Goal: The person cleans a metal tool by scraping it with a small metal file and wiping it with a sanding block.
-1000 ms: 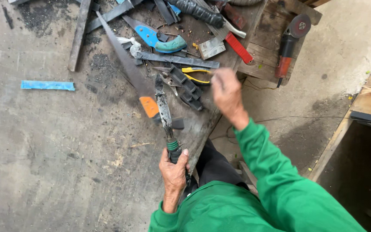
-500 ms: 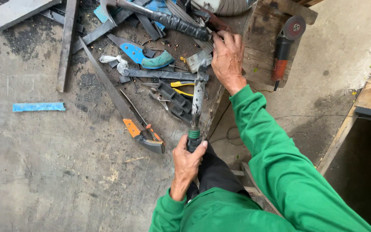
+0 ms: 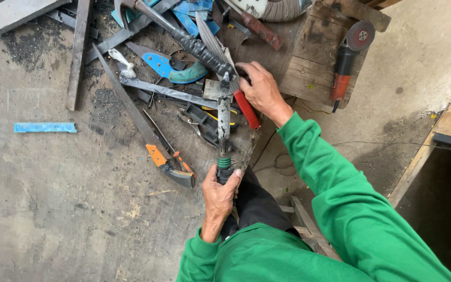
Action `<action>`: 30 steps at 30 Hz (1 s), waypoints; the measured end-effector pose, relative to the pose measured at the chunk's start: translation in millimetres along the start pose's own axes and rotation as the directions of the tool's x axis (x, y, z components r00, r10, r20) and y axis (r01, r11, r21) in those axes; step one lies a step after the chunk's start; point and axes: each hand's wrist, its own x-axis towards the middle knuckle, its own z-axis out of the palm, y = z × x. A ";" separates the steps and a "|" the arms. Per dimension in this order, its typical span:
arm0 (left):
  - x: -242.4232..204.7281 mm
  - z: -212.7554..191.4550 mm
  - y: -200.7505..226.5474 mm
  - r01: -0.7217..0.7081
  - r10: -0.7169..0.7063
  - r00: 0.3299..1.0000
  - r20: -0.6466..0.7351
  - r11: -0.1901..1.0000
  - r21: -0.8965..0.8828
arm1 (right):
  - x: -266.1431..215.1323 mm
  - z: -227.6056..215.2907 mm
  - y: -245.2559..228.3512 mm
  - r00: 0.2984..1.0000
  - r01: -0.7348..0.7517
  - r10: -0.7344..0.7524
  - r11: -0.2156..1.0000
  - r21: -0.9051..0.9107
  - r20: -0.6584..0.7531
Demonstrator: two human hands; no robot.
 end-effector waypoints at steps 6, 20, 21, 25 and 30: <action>-12.5 -11.0 -6.0 -0.003 0.003 1.000 -0.018 1.000 -0.026 | 14.1 22.8 8.7 0.990 -0.139 0.137 0.974 -0.179 -0.022; -94.9 -87.8 -53.8 -0.063 0.039 0.993 -0.114 0.975 -0.212 | -6.9 -18.9 69.2 0.952 -0.199 0.274 0.891 -0.408 0.133; -103.6 -96.3 -62.9 -0.064 0.037 0.991 -0.130 0.976 -0.207 | -12.3 -28.7 72.9 0.957 -0.181 0.246 0.920 -0.348 0.152; -135.0 -131.1 -99.0 -0.136 0.091 0.982 -0.164 0.948 -0.287 | -41.5 -34.3 62.3 0.886 -0.443 0.406 0.885 0.146 0.226; -181.4 -173.7 -124.0 -0.172 0.135 0.971 -0.198 0.969 -0.180 | -118.2 -30.3 -9.5 0.935 -0.351 0.337 0.850 0.393 0.106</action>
